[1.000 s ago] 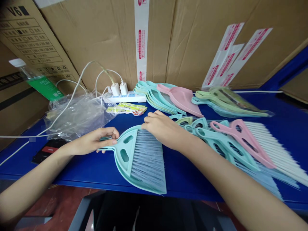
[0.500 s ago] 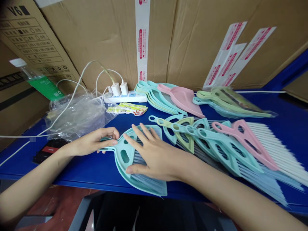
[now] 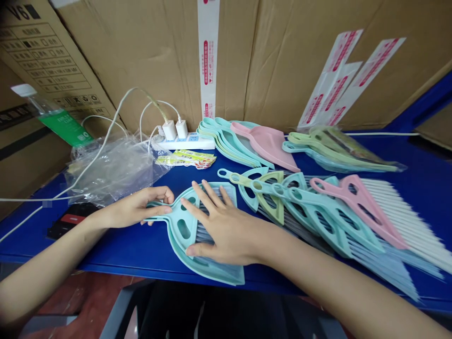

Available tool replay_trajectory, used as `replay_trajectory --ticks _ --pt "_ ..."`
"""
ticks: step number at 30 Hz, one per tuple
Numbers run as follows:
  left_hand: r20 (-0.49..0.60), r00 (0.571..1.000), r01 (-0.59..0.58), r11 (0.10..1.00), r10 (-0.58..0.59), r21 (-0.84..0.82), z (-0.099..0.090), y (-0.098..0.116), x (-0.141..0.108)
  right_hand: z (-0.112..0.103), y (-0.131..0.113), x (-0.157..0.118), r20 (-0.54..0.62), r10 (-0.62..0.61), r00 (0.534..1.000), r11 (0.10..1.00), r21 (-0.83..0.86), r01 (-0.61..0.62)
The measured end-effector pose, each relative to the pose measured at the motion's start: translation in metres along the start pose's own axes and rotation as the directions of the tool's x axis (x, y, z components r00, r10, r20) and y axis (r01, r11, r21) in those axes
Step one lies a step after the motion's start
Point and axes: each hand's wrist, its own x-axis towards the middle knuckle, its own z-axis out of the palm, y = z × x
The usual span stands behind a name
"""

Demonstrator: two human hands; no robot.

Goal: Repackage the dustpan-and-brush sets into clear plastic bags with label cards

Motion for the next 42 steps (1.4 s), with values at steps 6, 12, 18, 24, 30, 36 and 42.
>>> replay_trajectory --ticks 6,12,18,24,30,36,42 --pt "0.002 1.000 0.008 1.000 -0.008 -0.016 0.001 0.000 0.000 0.001 0.000 0.001 0.003 -0.010 1.000 1.000 -0.011 0.010" --pt "0.001 1.000 0.029 0.997 -0.029 -0.067 0.001 -0.004 0.002 0.001 0.000 0.000 0.004 -0.018 1.000 1.000 0.013 0.018" --pt "0.019 0.999 0.052 0.996 -0.050 -0.075 -0.001 -0.006 0.004 0.003 -0.001 -0.001 -0.039 -0.039 0.999 0.999 -0.002 0.039" --pt "0.120 0.991 0.061 0.998 -0.059 -0.007 -0.006 -0.003 -0.002 -0.002 0.000 0.000 -0.027 -0.001 1.000 0.999 -0.040 -0.001" --pt "0.091 0.996 0.014 0.997 -0.021 0.075 -0.009 0.000 -0.004 -0.002 0.013 -0.002 -0.134 0.045 0.990 0.987 -0.144 -0.064" --pt "0.044 0.999 -0.013 0.978 0.004 0.207 -0.012 0.002 -0.004 -0.011 0.032 -0.004 -0.330 -0.007 0.944 0.948 -0.304 -0.099" --pt "0.008 1.000 -0.031 0.949 0.030 0.313 -0.013 0.002 -0.004 -0.037 0.053 -0.001 -0.491 0.125 0.862 0.823 -0.434 -0.366"
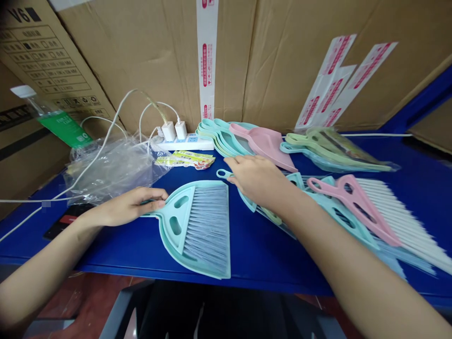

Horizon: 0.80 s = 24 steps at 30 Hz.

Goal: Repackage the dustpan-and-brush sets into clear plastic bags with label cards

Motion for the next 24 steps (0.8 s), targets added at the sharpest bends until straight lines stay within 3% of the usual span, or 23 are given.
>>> replay_trajectory --ticks 6,24 --pt "0.007 1.000 0.002 1.000 -0.002 -0.002 -0.001 0.000 0.000 -0.010 -0.005 0.003 0.222 0.052 0.974 0.998 -0.030 -0.046" --pt "-0.005 1.000 0.023 1.000 -0.023 0.012 0.000 -0.003 0.001 -0.010 -0.005 0.005 0.214 0.086 0.973 0.996 -0.056 -0.076"
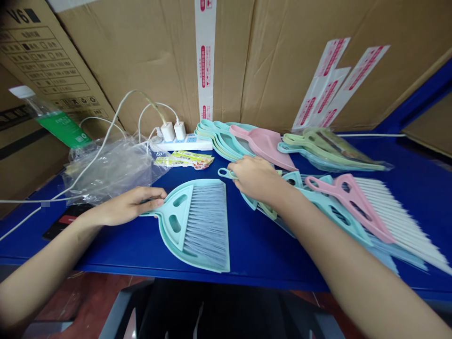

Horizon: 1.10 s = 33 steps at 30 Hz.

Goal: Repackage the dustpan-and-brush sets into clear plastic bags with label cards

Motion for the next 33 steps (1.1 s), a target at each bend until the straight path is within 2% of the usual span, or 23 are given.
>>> replay_trajectory --ticks 8,15,24,29,33 --pt "0.009 1.000 0.017 1.000 -0.017 0.011 0.004 0.000 0.000 0.005 0.001 0.003 -0.027 -0.001 1.000 0.999 -0.032 0.000" --pt "0.034 0.998 0.050 0.999 -0.050 -0.008 0.004 0.002 -0.003 0.009 -0.002 0.007 -0.166 -0.047 0.985 0.998 -0.038 0.041" --pt "0.014 1.000 0.026 0.999 -0.026 0.028 0.004 -0.001 -0.002 -0.021 -0.029 0.037 -0.063 -0.044 0.997 0.994 -0.099 0.037" --pt "0.023 1.000 0.014 0.999 -0.015 0.032 0.003 -0.001 -0.002 -0.021 -0.035 0.057 -0.042 -0.083 0.996 0.985 -0.158 0.075" --pt "0.017 1.000 0.000 0.999 -0.001 0.046 0.002 0.000 -0.002 -0.021 -0.036 0.063 -0.058 -0.109 0.992 0.973 -0.208 0.095"
